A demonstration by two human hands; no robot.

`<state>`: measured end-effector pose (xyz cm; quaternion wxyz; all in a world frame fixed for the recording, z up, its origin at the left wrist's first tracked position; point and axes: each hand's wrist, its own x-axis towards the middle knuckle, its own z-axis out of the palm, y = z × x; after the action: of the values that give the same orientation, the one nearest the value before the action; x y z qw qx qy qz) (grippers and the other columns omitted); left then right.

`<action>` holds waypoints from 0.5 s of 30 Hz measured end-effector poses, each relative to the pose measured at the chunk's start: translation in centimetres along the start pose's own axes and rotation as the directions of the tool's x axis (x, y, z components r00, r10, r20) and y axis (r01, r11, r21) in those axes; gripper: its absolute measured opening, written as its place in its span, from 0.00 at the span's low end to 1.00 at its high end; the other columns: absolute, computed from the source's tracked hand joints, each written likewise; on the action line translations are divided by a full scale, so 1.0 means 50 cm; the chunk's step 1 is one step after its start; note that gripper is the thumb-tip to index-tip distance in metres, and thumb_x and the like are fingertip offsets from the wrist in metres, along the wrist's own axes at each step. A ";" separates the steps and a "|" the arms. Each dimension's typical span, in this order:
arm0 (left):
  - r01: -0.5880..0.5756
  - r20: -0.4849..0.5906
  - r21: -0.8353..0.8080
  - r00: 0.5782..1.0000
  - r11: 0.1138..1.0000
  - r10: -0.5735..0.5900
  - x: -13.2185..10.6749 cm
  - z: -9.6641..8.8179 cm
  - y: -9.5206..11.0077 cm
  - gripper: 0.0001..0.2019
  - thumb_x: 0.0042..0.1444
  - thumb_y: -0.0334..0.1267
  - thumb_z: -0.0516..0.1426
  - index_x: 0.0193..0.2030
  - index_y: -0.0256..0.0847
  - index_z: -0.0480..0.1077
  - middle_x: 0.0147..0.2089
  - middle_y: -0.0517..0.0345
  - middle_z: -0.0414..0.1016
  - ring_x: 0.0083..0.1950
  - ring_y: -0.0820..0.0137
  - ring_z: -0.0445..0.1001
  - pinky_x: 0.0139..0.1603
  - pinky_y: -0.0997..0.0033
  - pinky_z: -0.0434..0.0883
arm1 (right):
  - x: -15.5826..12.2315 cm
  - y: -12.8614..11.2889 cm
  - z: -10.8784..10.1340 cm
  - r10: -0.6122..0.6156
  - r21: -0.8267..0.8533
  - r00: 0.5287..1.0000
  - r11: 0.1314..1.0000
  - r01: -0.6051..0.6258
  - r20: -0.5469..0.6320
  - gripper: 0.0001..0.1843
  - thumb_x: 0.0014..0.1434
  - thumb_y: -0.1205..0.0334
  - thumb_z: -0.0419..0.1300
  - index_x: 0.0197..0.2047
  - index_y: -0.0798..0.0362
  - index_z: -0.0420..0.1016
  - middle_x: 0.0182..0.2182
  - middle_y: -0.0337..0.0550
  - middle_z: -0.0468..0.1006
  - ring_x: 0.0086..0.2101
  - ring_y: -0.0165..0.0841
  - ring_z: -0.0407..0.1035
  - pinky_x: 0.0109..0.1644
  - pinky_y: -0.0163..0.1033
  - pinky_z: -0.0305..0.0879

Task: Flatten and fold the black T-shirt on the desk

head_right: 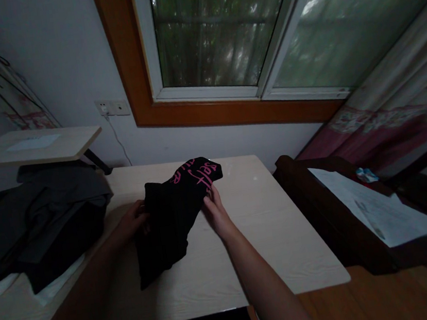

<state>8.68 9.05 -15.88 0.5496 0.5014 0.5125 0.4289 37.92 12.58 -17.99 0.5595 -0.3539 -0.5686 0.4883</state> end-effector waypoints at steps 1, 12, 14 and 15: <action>-0.007 -0.055 -0.035 0.998 0.999 0.005 0.002 -0.002 -0.001 0.14 0.53 0.41 0.62 0.46 0.42 0.67 0.30 0.62 0.75 0.21 0.72 0.73 0.20 0.75 0.69 | -0.003 -0.002 0.001 -0.028 -0.028 1.000 0.999 0.029 0.013 0.38 0.68 0.41 0.55 0.75 0.40 0.48 0.71 0.45 0.57 0.67 0.40 0.58 0.65 0.55 0.64; -0.251 -0.580 -0.386 0.814 0.888 -0.022 0.038 -0.072 -0.007 0.18 0.47 0.39 0.64 0.45 0.43 0.68 0.33 0.68 0.71 0.24 0.82 0.68 0.24 0.83 0.64 | -0.008 0.027 0.007 -0.002 -0.099 0.996 0.995 0.012 0.093 0.59 0.57 0.47 0.70 0.76 0.39 0.33 0.70 0.55 0.55 0.62 0.43 0.64 0.66 0.57 0.62; -0.345 -0.648 -0.410 0.762 0.844 -0.003 0.041 -0.079 -0.008 0.20 0.47 0.38 0.65 0.47 0.44 0.66 0.38 0.65 0.73 0.32 0.79 0.75 0.35 0.80 0.72 | -0.011 0.028 0.008 -0.001 -0.144 0.998 0.989 0.011 0.069 0.58 0.57 0.48 0.70 0.76 0.41 0.33 0.67 0.56 0.59 0.58 0.42 0.67 0.63 0.57 0.65; -0.394 -0.667 -0.405 0.745 0.825 0.029 0.043 -0.081 -0.009 0.21 0.48 0.38 0.66 0.48 0.45 0.65 0.41 0.62 0.75 0.37 0.76 0.78 0.41 0.77 0.74 | -0.012 0.028 0.008 -0.007 -0.171 0.999 0.985 0.016 0.050 0.58 0.58 0.49 0.70 0.76 0.41 0.33 0.66 0.55 0.61 0.57 0.42 0.67 0.62 0.56 0.66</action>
<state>4.89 11.54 -16.49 0.4036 0.2153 0.4680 0.7561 37.41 12.33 -19.46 0.5155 -0.3852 -0.6242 0.4429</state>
